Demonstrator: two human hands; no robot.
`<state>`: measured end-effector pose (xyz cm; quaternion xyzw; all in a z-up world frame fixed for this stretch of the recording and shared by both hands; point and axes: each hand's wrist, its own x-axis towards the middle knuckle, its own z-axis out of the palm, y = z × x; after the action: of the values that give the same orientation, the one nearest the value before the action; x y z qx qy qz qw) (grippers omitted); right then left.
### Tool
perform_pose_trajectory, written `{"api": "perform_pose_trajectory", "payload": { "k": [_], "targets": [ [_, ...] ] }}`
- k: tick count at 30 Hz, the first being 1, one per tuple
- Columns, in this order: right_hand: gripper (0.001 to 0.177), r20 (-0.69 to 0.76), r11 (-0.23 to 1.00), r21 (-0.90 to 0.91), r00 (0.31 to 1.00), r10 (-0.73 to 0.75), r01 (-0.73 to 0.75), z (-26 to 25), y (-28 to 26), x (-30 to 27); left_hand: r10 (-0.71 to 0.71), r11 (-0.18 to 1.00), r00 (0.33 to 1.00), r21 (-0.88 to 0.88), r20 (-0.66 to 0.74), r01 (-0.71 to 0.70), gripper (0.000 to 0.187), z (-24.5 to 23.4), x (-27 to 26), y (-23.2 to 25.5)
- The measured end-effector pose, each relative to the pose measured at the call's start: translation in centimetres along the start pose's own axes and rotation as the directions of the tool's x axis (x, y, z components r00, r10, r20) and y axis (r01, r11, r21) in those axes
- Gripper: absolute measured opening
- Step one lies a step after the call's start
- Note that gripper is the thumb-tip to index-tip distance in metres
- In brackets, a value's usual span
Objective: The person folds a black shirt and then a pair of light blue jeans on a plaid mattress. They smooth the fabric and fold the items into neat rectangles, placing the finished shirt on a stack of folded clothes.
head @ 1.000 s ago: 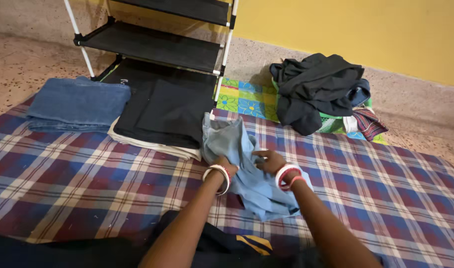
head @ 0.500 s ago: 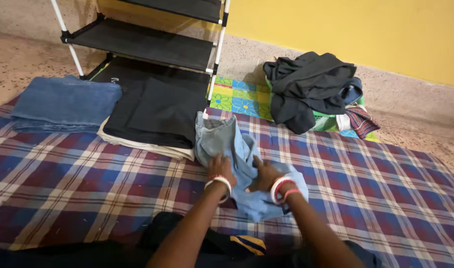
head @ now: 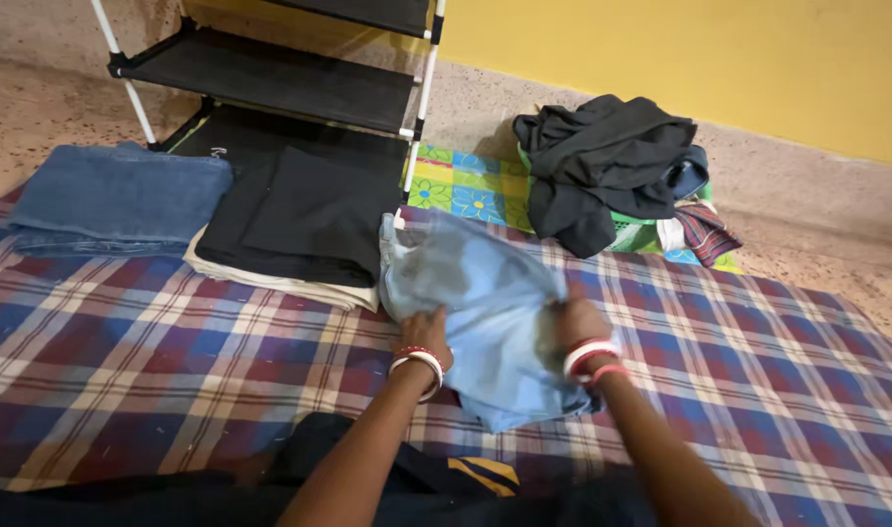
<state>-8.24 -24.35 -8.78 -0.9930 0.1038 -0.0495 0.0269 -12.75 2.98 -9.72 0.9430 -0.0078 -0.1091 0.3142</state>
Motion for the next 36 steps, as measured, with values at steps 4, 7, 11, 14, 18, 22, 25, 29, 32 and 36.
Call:
{"api": "perform_pose_trajectory", "payload": {
  "k": [4, 7, 11, 14, 18, 22, 25, 29, 32, 36],
  "targets": [
    [0.049, -0.193, 0.962, 0.261, 0.972, 0.137, -0.084, -2.8, 7.3, 3.7, -0.045, 0.992, 0.998, 0.119, 0.048, 0.04, 0.065, 0.7, 1.5, -0.7],
    [0.041, -0.208, 0.938, 0.272, 0.938, 0.276, -0.215, -3.6, 9.4, 3.6, -0.016, 0.988, 1.0, 0.153, 0.014, 0.014, 0.059, 2.4, 2.7, -1.9],
    [0.058, -0.358, 0.967, 0.149, 0.9, 0.249, -0.208, -1.8, 8.7, 2.1, 0.038, 0.988, 0.996, 0.15, -0.082, -0.026, 0.055, 4.3, 4.4, -2.8],
    [0.066, -0.364, 0.993, 0.086, 0.93, -0.047, 0.084, 1.7, 8.2, 1.9, 0.06, 0.972, 0.996, 0.229, -0.06, -0.045, 0.057, 3.7, 4.1, -2.1],
    [0.039, -0.35, 0.884, 0.179, 0.868, -0.353, 0.431, 6.4, 5.9, 2.8, -0.09, 0.987, 0.996, 0.131, 0.001, 0.089, 0.061, 1.6, 1.7, -0.1],
    [0.037, -0.31, 0.769, 0.336, 0.835, -0.455, 0.544, 7.0, 1.6, 1.4, -0.097, 0.991, 0.989, 0.086, -0.113, 0.107, 0.075, 1.2, 1.0, -0.4],
    [0.029, -0.295, 0.827, 0.371, 0.898, -0.326, 0.422, 5.8, -0.8, -0.3, -0.181, 0.983, 0.974, -0.07, -0.137, 0.172, 0.09, 2.4, 2.3, -1.8],
    [0.044, -0.339, 0.791, 0.337, 0.85, -0.403, 0.51, 3.6, -2.7, -0.7, -0.125, 0.991, 0.984, -0.067, -0.126, 0.117, 0.095, 6.2, 6.4, -4.7],
    [0.05, -0.331, 0.732, 0.321, 0.796, -0.508, 0.601, 1.6, -5.2, -2.1, -0.088, 0.867, 0.953, -0.494, -0.29, -0.071, 0.105, 9.6, 9.3, -6.2],
    [0.081, -0.276, 0.639, 0.168, 0.658, -0.701, 0.751, -0.6, -9.8, -5.0, -0.088, 0.872, 0.89, -0.466, -0.447, -0.148, 0.078, 8.3, 10.6, -5.9]
  ]
}}
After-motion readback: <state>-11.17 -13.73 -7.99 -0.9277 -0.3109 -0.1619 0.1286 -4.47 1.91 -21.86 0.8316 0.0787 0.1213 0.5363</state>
